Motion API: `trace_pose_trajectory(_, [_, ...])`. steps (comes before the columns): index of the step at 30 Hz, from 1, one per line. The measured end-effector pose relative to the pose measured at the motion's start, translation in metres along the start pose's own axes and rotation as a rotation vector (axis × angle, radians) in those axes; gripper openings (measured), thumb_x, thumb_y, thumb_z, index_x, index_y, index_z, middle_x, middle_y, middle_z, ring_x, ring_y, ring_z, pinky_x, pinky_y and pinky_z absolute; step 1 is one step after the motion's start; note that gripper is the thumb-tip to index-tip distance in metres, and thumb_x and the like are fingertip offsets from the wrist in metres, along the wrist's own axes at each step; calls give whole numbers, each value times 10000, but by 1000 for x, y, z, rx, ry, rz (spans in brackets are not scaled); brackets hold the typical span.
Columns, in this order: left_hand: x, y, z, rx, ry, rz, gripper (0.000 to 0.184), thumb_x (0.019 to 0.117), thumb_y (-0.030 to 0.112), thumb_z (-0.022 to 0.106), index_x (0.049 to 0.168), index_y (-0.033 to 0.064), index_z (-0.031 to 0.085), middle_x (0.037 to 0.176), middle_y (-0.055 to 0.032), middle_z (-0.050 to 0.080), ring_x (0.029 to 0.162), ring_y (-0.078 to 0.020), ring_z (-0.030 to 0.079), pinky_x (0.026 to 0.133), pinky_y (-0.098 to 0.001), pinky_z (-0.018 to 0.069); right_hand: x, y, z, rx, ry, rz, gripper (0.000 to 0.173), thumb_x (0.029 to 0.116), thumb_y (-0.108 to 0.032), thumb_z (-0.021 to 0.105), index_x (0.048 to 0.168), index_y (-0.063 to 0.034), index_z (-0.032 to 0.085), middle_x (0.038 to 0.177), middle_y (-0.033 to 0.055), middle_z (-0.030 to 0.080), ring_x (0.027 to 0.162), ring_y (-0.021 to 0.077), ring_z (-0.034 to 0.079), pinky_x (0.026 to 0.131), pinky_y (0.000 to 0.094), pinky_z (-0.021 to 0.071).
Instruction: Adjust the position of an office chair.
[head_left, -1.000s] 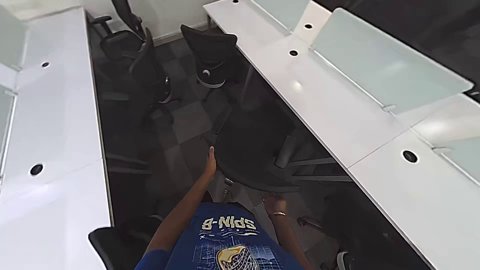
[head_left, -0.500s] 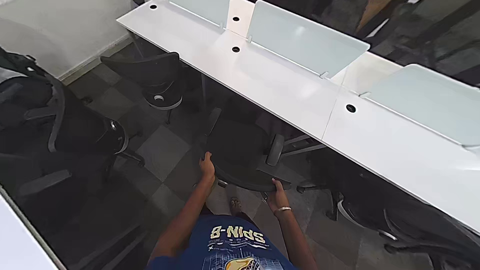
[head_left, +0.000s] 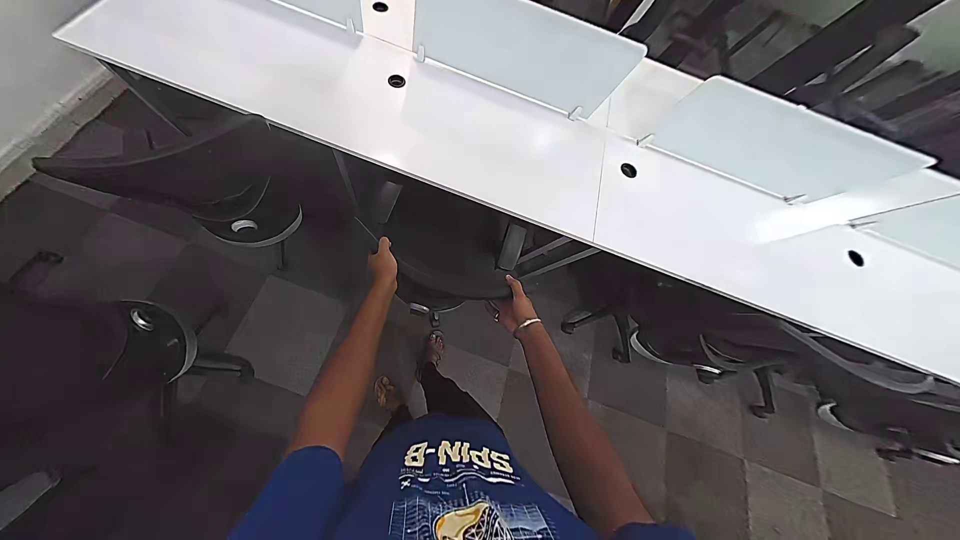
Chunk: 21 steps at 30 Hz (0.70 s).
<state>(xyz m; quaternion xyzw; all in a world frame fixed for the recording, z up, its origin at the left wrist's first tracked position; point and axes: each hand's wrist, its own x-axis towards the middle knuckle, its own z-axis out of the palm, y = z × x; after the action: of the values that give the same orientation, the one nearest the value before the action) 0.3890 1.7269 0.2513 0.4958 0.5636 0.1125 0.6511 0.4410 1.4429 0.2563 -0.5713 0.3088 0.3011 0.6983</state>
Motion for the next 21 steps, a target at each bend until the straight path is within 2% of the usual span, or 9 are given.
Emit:
trace_pose_trajectory(4, [38, 41, 25, 77, 2, 8, 592, 1048, 503, 492, 1193, -51, 641, 1213, -269, 614, 1149, -358, 570, 966, -573, 447, 35, -30, 37, 25, -12, -27, 521, 1069, -462, 449, 1390, -54, 492, 1202, 167, 660, 967, 257, 684, 775, 402, 586])
trace_pose_trajectory(6, [58, 63, 39, 117, 18, 16, 599, 1049, 507, 480, 1192, -52, 638, 1218, -275, 609, 1159, -364, 565, 966, -579, 444, 55, -46, 56, 46, -17, -35, 513, 1065, -450, 465, 1378, -45, 488, 1177, 176, 658, 929, 262, 682, 746, 405, 584])
trace_pose_trajectory(10, [100, 100, 78, 162, 51, 18, 631, 1041, 539, 466, 1207, -41, 653, 1259, -279, 614, 1201, -380, 574, 985, -594, 451, 95, -88, 88, 81, -22, -37, 526, 1065, -432, 482, 1413, -39, 461, 1265, 188, 624, 1010, 276, 673, 792, 415, 587])
trace_pose_trajectory(12, [119, 115, 93, 179, 49, 2, 653, 1041, 554, 453, 1216, -45, 645, 1264, -284, 611, 1194, -387, 583, 979, -597, 462, 114, -104, 102, 57, -19, -48, 548, 1064, -455, 479, 1407, -29, 460, 1241, 197, 625, 964, 274, 675, 759, 410, 589])
trace_pose_trajectory(13, [128, 121, 99, 184, 49, -5, 655, 1037, 560, 440, 1220, -36, 642, 1253, -278, 619, 1172, -385, 603, 964, -599, 494, 122, -109, 108, 38, -21, -57, 561, 1065, -456, 477, 1417, -21, 446, 1244, 205, 616, 964, 278, 669, 760, 413, 588])
trace_pose_trajectory(16, [146, 142, 103, 183, 76, -20, 634, 1021, 559, 478, 1180, -28, 658, 1226, -269, 625, 1154, -382, 594, 937, -610, 472, 127, -113, 131, 50, 27, -84, 575, 1067, -440, 489, 1434, -2, 428, 1316, 224, 572, 1063, 305, 648, 821, 450, 590])
trace_pose_trajectory(19, [147, 135, 90, 184, 55, -19, 636, 1024, 561, 472, 1151, -34, 660, 1160, -263, 639, 1090, -374, 612, 900, -606, 491, 123, -95, 133, 11, 74, -140, 564, 1073, -457, 462, 1383, 13, 486, 1191, 219, 634, 942, 298, 671, 758, 453, 592])
trace_pose_trajectory(21, [141, 134, 89, 191, 41, -31, 659, 1035, 566, 475, 1183, -51, 652, 1180, -283, 642, 1118, -395, 624, 936, -612, 496, 124, -96, 129, -48, 63, -167, 562, 1076, -486, 421, 1362, -9, 504, 1115, 190, 660, 863, 274, 669, 705, 444, 578])
